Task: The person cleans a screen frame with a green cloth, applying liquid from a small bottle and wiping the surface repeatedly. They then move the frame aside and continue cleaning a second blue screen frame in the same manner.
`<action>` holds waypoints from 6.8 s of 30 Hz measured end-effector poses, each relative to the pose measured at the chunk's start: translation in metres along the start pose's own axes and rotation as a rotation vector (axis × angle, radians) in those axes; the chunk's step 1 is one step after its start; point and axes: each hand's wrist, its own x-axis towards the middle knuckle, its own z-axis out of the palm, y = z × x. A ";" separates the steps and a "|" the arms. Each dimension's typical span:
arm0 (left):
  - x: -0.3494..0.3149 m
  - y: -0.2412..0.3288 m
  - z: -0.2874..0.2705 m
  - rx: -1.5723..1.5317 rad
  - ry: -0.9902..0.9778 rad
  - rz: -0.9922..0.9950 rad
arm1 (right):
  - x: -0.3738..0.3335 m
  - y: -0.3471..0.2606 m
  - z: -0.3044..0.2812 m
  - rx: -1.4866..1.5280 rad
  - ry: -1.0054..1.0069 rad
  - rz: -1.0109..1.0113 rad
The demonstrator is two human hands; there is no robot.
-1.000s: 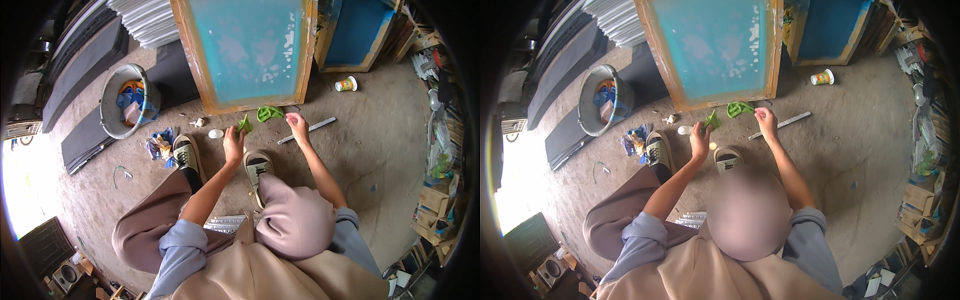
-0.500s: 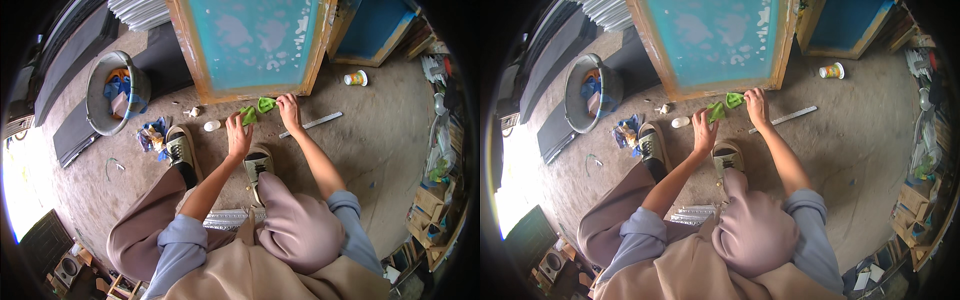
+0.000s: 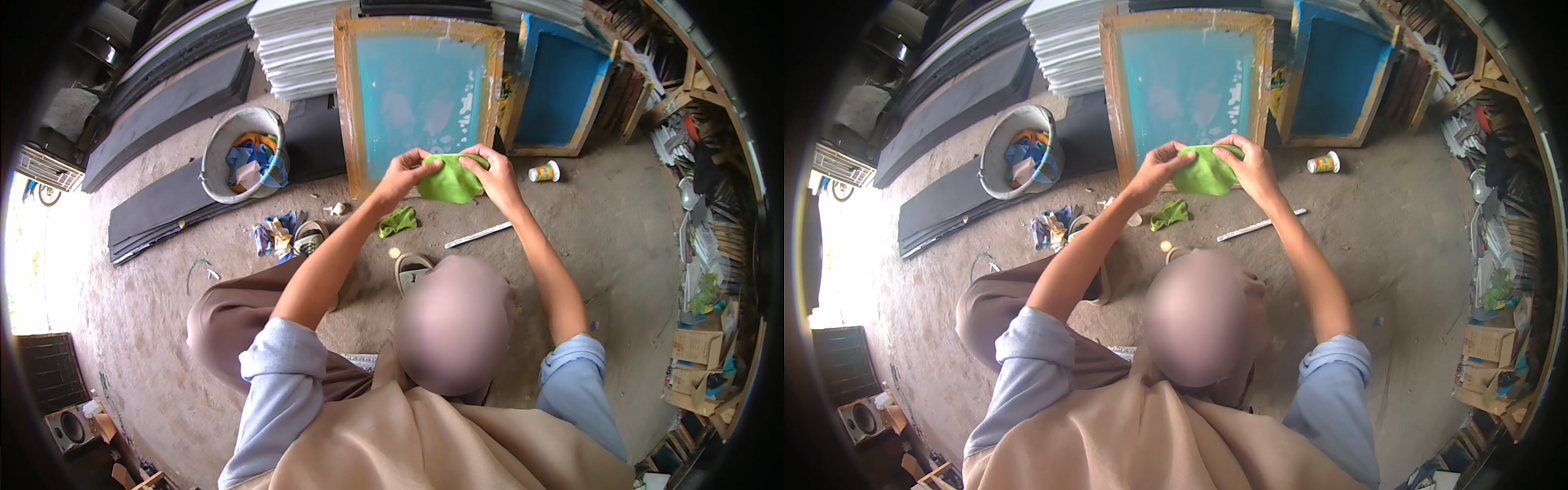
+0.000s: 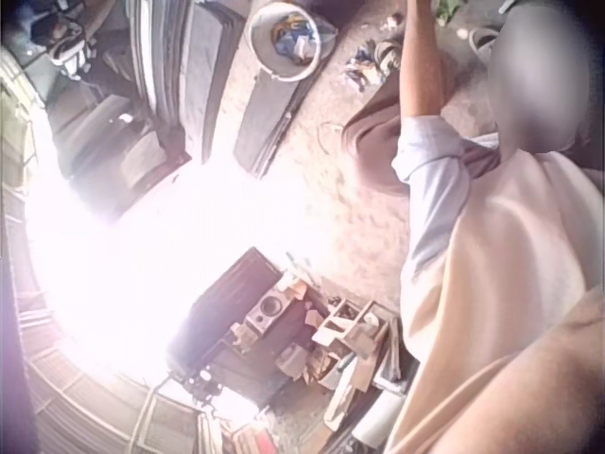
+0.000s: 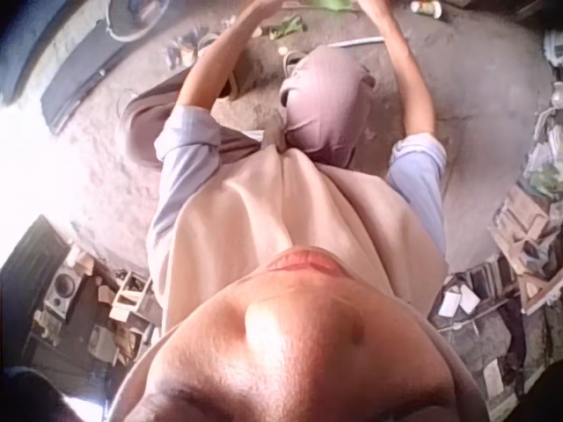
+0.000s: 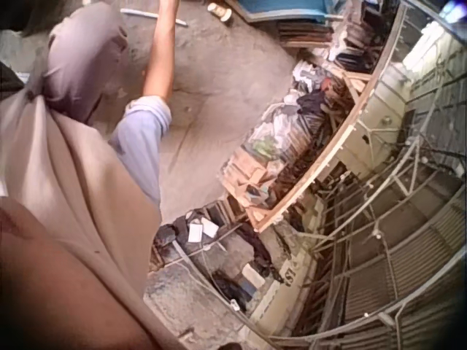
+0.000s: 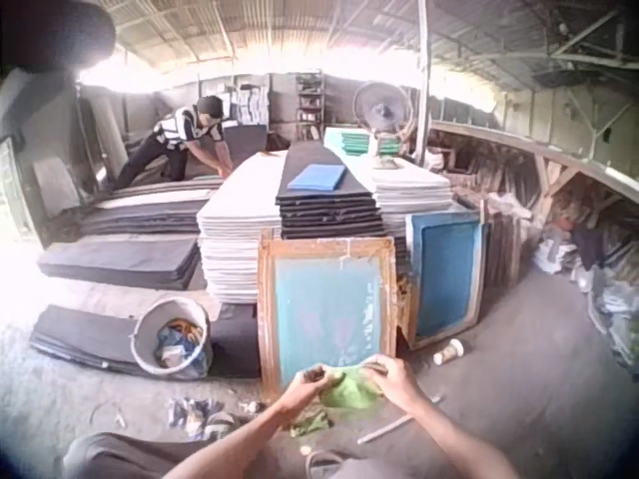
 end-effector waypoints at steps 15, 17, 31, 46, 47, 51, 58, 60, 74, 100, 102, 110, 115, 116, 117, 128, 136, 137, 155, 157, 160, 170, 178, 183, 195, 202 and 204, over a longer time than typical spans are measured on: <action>-0.085 0.149 -0.011 0.346 0.019 -0.125 | -0.025 -0.123 0.002 0.618 -0.075 0.093; -0.086 0.143 -0.027 0.394 -0.007 -0.148 | -0.017 -0.119 0.011 0.663 -0.078 0.118; -0.119 -0.148 -0.134 0.783 0.268 0.065 | -0.016 0.085 0.127 0.424 -0.114 0.340; -0.085 -0.144 -0.114 0.882 0.307 0.015 | -0.016 0.114 0.166 0.519 0.062 0.562; -0.079 -0.133 -0.105 0.884 0.292 0.009 | -0.017 0.114 0.163 0.491 0.057 0.542; -0.068 -0.105 -0.087 0.929 0.259 -0.010 | -0.019 0.108 0.166 0.406 0.070 0.481; -0.060 -0.094 -0.081 1.160 0.236 0.142 | -0.027 0.103 0.167 0.442 0.133 0.492; -0.057 -0.089 -0.078 1.209 0.234 0.138 | -0.030 0.105 0.168 0.413 0.145 0.505; -0.049 -0.072 -0.055 1.311 0.168 0.020 | -0.037 0.099 0.166 0.561 0.221 0.606; -0.068 -0.146 -0.126 0.840 0.255 -0.164 | 0.056 0.182 0.115 -0.306 0.653 0.050; -0.070 -0.146 -0.127 0.845 0.262 -0.171 | 0.045 0.199 0.112 -0.480 0.409 -0.041; -0.068 -0.148 -0.129 0.817 0.258 -0.196 | 0.048 0.248 0.092 -0.876 -0.086 -0.474; -0.066 -0.146 -0.131 0.803 0.287 -0.162 | 0.058 0.243 0.082 -0.779 -0.008 -0.416; -0.065 -0.146 -0.131 0.815 0.278 -0.157 | 0.053 0.237 0.089 -0.687 0.009 -0.357; -0.064 -0.147 -0.130 0.827 0.270 -0.151 | 0.045 0.243 0.090 -0.713 -0.232 -0.463; -0.068 -0.152 -0.132 0.828 0.263 -0.099 | 0.057 0.234 0.074 -0.993 -0.131 -0.414; -0.069 -0.152 -0.133 0.746 0.256 -0.100 | 0.057 0.220 0.086 -0.975 -0.228 -0.452; -0.068 -0.152 -0.133 0.760 0.240 -0.105 | 0.058 0.222 0.087 -0.947 -0.287 -0.495; -0.072 -0.147 -0.147 0.779 0.188 -0.075 | 0.065 0.213 0.076 -0.927 -0.256 -0.467; -0.073 -0.151 -0.148 0.765 0.218 -0.058 | 0.049 0.215 0.094 -0.819 -0.183 -0.348; -0.076 -0.154 -0.160 0.776 0.233 -0.033 | 0.074 0.209 0.071 -1.008 -0.340 -0.628; -0.076 -0.161 -0.166 0.691 0.319 -0.033 | 0.070 0.187 0.074 -1.011 -0.136 -0.400; -0.070 -0.164 -0.162 0.637 0.384 -0.002 | 0.080 0.185 0.099 -0.918 -0.030 -0.345; -0.070 -0.159 -0.163 0.602 0.398 0.002 | 0.073 0.190 0.103 -0.907 -0.021 -0.325; -0.071 -0.156 -0.176 0.455 0.515 0.001 | 0.049 0.213 0.105 -0.929 -0.067 -0.334; -0.086 -0.171 -0.182 0.433 0.523 -0.041 | 0.043 0.231 0.094 -0.842 0.224 -0.227; -0.083 -0.171 -0.179 0.426 0.516 -0.030 | 0.046 0.235 0.078 -0.896 -0.303 -0.478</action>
